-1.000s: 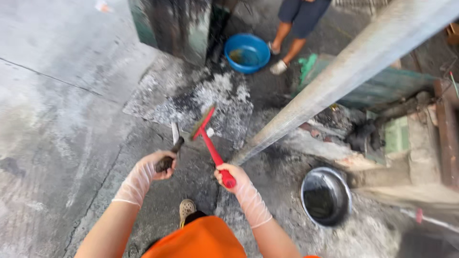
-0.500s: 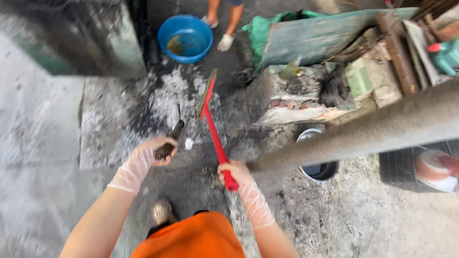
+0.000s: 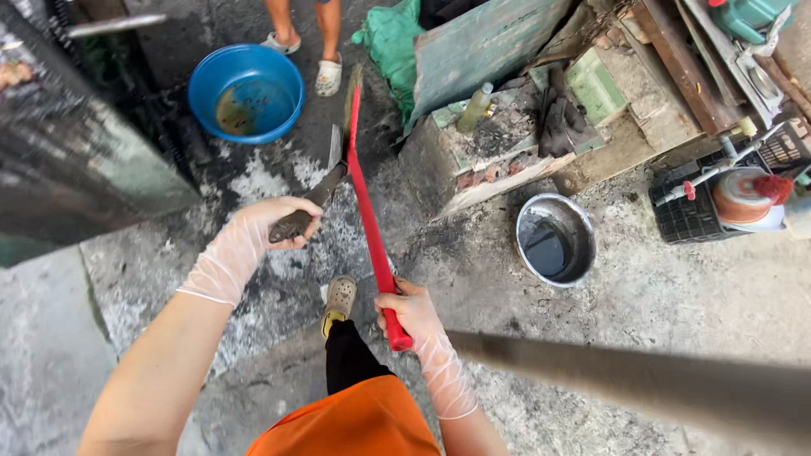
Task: The person sweeps a concrete floor using a red broom and a metal dustpan, gathering debris into a green sack. They move around an outdoor area with a charcoal grill and various tools, sweeping different sections of the ground.
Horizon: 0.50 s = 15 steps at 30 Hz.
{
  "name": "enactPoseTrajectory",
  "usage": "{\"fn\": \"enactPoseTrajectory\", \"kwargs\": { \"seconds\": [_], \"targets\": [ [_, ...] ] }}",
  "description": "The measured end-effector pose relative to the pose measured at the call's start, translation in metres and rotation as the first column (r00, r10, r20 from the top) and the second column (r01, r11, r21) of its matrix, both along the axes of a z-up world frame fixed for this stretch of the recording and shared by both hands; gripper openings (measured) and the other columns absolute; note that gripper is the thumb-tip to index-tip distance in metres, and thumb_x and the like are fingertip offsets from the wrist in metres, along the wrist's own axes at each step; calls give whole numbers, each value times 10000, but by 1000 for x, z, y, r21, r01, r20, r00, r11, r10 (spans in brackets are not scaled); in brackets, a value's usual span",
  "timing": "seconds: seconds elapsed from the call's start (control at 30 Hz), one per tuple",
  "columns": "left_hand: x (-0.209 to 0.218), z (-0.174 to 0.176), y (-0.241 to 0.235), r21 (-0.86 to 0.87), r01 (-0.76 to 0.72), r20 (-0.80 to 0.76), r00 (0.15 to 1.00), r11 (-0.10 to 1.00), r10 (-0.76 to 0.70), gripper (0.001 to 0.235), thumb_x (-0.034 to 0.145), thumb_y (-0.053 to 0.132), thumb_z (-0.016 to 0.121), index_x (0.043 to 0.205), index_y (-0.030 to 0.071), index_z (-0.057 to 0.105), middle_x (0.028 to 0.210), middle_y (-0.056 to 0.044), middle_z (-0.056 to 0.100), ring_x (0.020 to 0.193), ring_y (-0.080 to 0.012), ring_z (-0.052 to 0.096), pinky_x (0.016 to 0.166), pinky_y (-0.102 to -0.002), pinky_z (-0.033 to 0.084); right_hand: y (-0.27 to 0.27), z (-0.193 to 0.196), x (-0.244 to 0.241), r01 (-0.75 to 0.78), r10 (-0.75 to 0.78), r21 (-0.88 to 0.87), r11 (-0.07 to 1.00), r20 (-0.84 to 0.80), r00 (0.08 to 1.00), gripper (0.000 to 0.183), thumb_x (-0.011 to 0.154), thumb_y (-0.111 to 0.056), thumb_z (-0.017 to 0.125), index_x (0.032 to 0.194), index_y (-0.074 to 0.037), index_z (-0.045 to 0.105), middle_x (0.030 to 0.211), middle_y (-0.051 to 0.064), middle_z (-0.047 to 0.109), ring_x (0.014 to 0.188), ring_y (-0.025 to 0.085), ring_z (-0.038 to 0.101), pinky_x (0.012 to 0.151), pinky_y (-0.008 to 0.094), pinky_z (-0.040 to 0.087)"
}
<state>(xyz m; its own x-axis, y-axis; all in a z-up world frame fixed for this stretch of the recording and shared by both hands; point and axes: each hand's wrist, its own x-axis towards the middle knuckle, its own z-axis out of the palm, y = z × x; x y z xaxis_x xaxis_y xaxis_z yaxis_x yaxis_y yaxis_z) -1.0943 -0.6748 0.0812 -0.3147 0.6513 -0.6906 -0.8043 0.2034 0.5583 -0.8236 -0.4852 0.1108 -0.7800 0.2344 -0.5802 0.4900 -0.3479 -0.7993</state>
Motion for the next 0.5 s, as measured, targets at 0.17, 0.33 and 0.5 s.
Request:
{"fn": "enactPoseTrajectory", "kwargs": {
  "seconds": [0.17,0.33,0.5],
  "targets": [
    [-129,20,53,-14,97,-103,990,995,-98,260,880,239,694,742,21,656,601,-100,637,418,-183,570,376,-292,438,32,14,-126,105,-106,-10,994,-20,994,294,802,-51,692,1093,-17,663,684,80,637,481,178,608,409,321,469],
    [-255,43,122,-145,287,-175,935,947,-310,380,884,346,674,689,21,642,541,-105,607,352,-177,515,324,-290,377,73,37,-228,157,-160,-32,987,-107,981,325,831,-49,682,1140,45,648,721,69,651,516,160,625,457,299,487],
    [-379,67,184,-28,220,-58,974,975,-221,281,852,270,716,705,42,647,579,-80,646,375,-163,540,316,-270,360,115,55,-328,242,-254,-95,966,-141,957,344,828,-49,677,1156,47,646,711,77,638,508,157,616,465,297,497]
  ]
}}
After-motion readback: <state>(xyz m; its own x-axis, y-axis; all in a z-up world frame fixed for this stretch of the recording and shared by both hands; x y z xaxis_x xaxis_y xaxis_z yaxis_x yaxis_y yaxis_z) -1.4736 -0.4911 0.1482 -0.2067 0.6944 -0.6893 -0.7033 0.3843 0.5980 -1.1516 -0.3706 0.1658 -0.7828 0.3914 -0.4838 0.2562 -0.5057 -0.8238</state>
